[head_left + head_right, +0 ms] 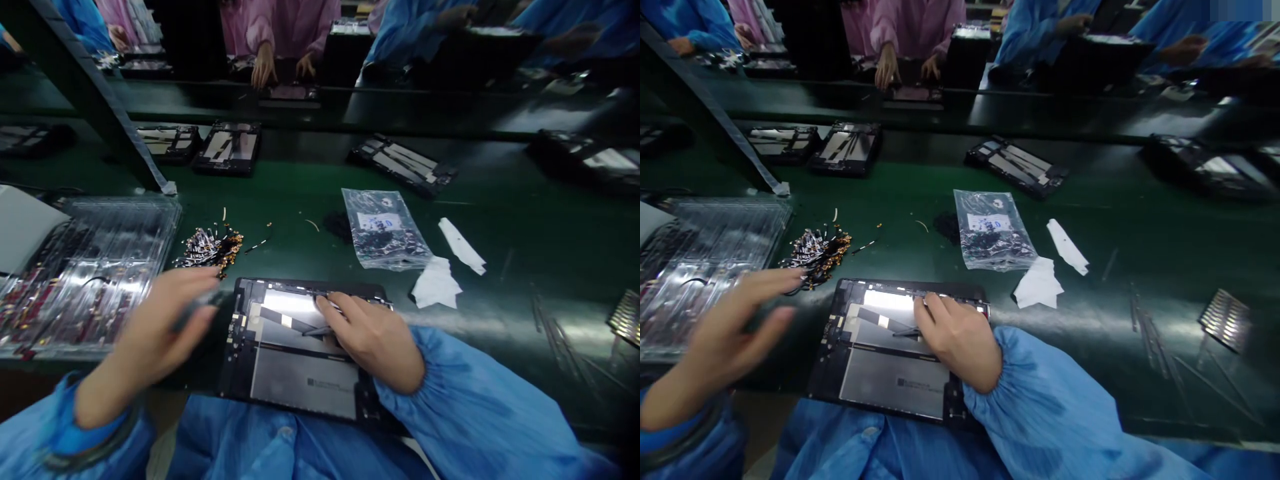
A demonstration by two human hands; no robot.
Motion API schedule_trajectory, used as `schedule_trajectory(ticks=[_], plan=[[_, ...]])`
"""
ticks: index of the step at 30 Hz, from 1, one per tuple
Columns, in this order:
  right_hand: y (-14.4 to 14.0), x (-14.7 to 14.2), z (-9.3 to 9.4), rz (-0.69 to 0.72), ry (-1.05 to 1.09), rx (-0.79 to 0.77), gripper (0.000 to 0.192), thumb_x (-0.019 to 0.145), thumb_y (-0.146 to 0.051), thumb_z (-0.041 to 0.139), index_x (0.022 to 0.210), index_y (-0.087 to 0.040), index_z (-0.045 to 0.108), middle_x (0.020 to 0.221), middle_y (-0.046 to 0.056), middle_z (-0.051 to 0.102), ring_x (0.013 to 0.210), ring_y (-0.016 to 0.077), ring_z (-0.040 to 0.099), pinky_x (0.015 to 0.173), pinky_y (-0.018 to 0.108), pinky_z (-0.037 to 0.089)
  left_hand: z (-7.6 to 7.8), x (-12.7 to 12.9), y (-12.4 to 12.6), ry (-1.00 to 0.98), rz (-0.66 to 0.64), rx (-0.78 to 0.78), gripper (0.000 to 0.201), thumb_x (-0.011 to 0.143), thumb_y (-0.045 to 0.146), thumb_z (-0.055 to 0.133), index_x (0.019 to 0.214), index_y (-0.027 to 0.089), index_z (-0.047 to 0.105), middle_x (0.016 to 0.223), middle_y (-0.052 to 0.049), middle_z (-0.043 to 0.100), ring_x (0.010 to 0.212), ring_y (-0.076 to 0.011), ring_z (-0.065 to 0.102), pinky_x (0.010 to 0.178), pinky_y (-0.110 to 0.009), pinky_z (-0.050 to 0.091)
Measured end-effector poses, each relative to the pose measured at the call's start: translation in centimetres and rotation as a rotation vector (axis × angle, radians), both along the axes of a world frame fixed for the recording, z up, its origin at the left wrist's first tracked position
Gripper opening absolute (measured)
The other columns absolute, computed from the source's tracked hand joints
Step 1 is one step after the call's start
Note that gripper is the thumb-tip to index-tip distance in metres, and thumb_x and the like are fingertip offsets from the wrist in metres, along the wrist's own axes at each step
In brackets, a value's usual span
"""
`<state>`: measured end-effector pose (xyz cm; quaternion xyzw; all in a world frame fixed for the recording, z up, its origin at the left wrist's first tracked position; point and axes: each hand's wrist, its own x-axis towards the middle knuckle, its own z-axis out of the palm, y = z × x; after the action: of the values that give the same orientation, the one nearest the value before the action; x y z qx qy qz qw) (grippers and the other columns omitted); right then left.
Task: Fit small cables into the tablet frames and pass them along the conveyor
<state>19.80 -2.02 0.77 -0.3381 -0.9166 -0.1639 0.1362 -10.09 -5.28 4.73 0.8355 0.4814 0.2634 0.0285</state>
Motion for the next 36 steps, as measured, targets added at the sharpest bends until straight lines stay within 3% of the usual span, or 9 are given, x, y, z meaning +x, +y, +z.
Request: schedule_trajectory(ticks=[1, 3, 7, 11, 18, 24, 36], plan=[[0.0, -0.1, 0.0, -0.006, -0.006, -0.01, 0.023, 0.087, -0.009, 0.046, 0.097, -0.01, 0.066, 0.085, 0.01, 0.066, 0.063, 0.0171, 0.054, 0.053, 0.03, 0.033, -0.5, 1.7, 1.3, 0.053, -0.151, -0.027, 0.03, 0.09, 0.02, 0.049, 0.12, 0.021, 0.052, 0.124, -0.009, 0.06, 0.116, -0.0211, 0.054, 0.097, -0.039, 0.046], [0.0, -0.2, 0.2, -0.022, -0.01, -0.021, 0.021, 0.086, -0.009, 0.047, 0.095, -0.012, 0.066, 0.08, 0.008, 0.065, 0.061, 0.0167, 0.052, 0.052, 0.031, 0.031, -1.5, 4.8, 3.3, 0.129, -0.328, -0.046, 0.02, 0.092, 0.02, 0.046, 0.108, 0.018, 0.057, 0.123, -0.009, 0.062, 0.115, -0.0202, 0.056, 0.099, -0.04, 0.045], [0.0, -0.5, 0.5, -0.041, -0.013, -0.016, 0.02, 0.087, -0.009, 0.048, 0.092, -0.012, 0.066, 0.076, 0.007, 0.064, 0.06, 0.0161, 0.05, 0.051, 0.03, 0.029, -3.3, 8.4, 5.3, 0.221, -0.487, -0.046, 0.022, 0.093, 0.019, 0.043, 0.11, 0.014, 0.056, 0.125, -0.008, 0.061, 0.116, -0.0205, 0.055, 0.1, -0.04, 0.043], [-0.2, 0.0, 0.5, -0.014, -0.008, -0.018, 0.024, 0.089, -0.01, 0.044, 0.099, -0.009, 0.066, 0.079, 0.008, 0.065, 0.062, 0.0159, 0.054, 0.051, 0.029, 0.032, -4.2, 9.0, 5.8, 0.323, -0.507, -0.024, 0.025, 0.093, 0.018, 0.041, 0.112, 0.015, 0.057, 0.123, -0.006, 0.063, 0.117, -0.0227, 0.054, 0.103, -0.044, 0.038], [-0.9, 2.4, 0.6, 0.002, 0.108, -0.178, 0.033, 0.091, -0.003, 0.034, 0.107, -0.011, 0.061, 0.09, 0.009, 0.066, 0.07, 0.0161, 0.06, 0.058, 0.027, 0.044, -4.1, 8.8, 5.7, 0.287, -0.492, -0.093, 0.035, 0.091, 0.011, 0.038, 0.123, 0.015, 0.051, 0.127, -0.007, 0.06, 0.12, -0.0204, 0.051, 0.105, -0.043, 0.035], [-1.2, 3.0, 0.6, -0.016, 0.047, -0.054, 0.035, 0.095, -0.006, 0.029, 0.106, -0.012, 0.061, 0.09, 0.009, 0.069, 0.065, 0.0158, 0.06, 0.053, 0.028, 0.042, -4.2, 8.9, 5.7, 0.345, -0.504, -0.068, 0.033, 0.093, 0.013, 0.038, 0.122, 0.016, 0.053, 0.128, -0.007, 0.06, 0.121, -0.0216, 0.05, 0.105, -0.044, 0.034], [-1.4, 3.1, -0.3, -0.032, 0.059, -0.04, 0.033, 0.095, -0.007, 0.032, 0.107, -0.011, 0.063, 0.093, 0.01, 0.068, 0.069, 0.0168, 0.059, 0.055, 0.029, 0.041, -4.7, 8.8, 5.6, 0.319, -0.506, -0.025, 0.034, 0.093, 0.012, 0.038, 0.123, 0.015, 0.054, 0.128, -0.008, 0.059, 0.121, -0.0231, 0.05, 0.103, -0.046, 0.036]])
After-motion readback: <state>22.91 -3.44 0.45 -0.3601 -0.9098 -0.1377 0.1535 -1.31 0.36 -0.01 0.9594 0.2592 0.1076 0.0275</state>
